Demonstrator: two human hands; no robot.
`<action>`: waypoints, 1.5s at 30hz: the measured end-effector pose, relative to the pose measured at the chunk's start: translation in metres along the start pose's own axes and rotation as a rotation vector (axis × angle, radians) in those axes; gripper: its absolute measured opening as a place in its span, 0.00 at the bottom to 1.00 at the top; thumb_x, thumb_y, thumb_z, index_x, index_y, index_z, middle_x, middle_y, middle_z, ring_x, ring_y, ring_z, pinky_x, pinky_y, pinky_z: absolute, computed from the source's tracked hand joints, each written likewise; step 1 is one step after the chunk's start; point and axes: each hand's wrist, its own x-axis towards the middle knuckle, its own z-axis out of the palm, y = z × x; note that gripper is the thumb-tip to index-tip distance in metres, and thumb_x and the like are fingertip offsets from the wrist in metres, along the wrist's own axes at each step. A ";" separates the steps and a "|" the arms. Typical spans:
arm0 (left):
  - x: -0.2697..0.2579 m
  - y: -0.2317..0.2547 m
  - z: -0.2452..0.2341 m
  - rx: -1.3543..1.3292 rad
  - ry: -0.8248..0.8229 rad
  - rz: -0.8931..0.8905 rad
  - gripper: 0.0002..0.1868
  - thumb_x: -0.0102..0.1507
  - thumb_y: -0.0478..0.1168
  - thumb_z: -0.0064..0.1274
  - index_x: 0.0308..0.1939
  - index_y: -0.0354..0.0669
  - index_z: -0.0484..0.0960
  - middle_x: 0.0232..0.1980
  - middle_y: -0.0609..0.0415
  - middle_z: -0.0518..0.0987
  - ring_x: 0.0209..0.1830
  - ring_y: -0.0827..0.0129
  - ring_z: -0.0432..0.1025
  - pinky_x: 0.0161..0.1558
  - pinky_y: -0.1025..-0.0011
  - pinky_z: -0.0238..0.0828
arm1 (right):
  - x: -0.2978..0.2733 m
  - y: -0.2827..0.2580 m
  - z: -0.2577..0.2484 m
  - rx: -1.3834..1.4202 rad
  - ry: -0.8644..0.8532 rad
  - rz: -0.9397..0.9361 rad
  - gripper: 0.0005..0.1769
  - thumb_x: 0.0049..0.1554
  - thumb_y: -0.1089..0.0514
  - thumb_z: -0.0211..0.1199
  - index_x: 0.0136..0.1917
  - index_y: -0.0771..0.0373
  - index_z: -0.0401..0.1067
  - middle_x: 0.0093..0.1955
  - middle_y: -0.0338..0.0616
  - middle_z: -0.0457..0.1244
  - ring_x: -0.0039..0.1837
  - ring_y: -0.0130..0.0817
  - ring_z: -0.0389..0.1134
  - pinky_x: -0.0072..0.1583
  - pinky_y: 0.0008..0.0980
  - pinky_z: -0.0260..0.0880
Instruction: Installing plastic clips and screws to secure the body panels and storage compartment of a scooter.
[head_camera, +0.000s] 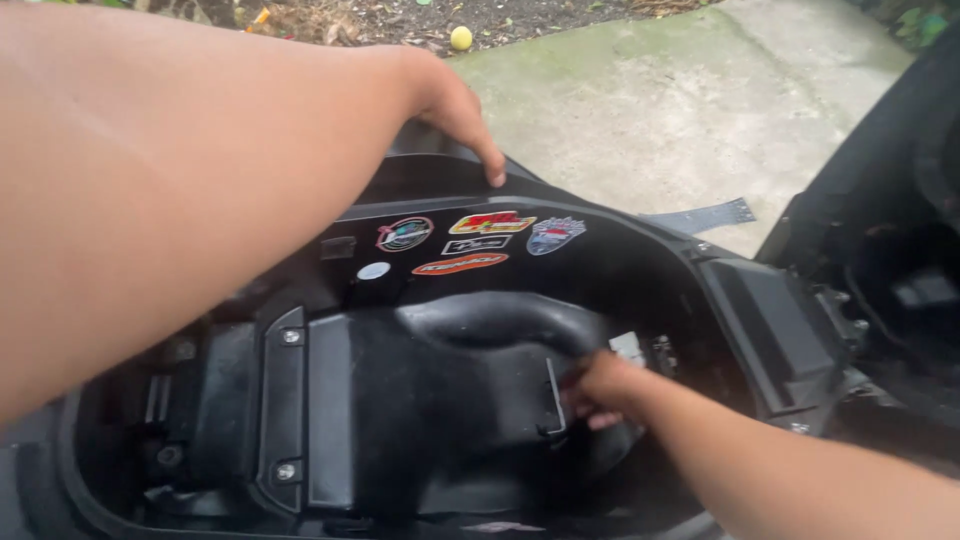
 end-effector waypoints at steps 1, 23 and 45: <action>-0.002 -0.001 0.000 0.001 0.012 -0.014 0.52 0.45 0.69 0.64 0.71 0.52 0.77 0.78 0.41 0.65 0.76 0.42 0.61 0.72 0.43 0.58 | 0.011 0.012 0.014 -0.073 -0.054 0.053 0.19 0.50 0.62 0.71 0.57 0.57 0.80 0.44 0.41 0.72 0.43 0.30 0.72 0.45 0.35 0.79; -0.011 -0.004 0.000 0.036 0.166 0.100 0.47 0.47 0.70 0.65 0.60 0.43 0.83 0.60 0.43 0.80 0.54 0.49 0.77 0.57 0.52 0.73 | 0.023 0.012 0.056 -0.802 -0.101 -0.126 0.16 0.55 0.51 0.72 0.57 0.55 0.79 0.46 0.42 0.73 0.37 0.29 0.75 0.46 0.26 0.78; -0.154 0.023 0.041 -0.516 0.759 0.324 0.10 0.58 0.44 0.57 0.39 0.46 0.88 0.40 0.41 0.84 0.42 0.50 0.80 0.48 0.57 0.76 | -0.169 -0.068 0.015 1.103 -0.202 -0.191 0.09 0.59 0.60 0.62 0.53 0.65 0.74 0.44 0.43 0.70 0.43 0.28 0.70 0.41 0.22 0.68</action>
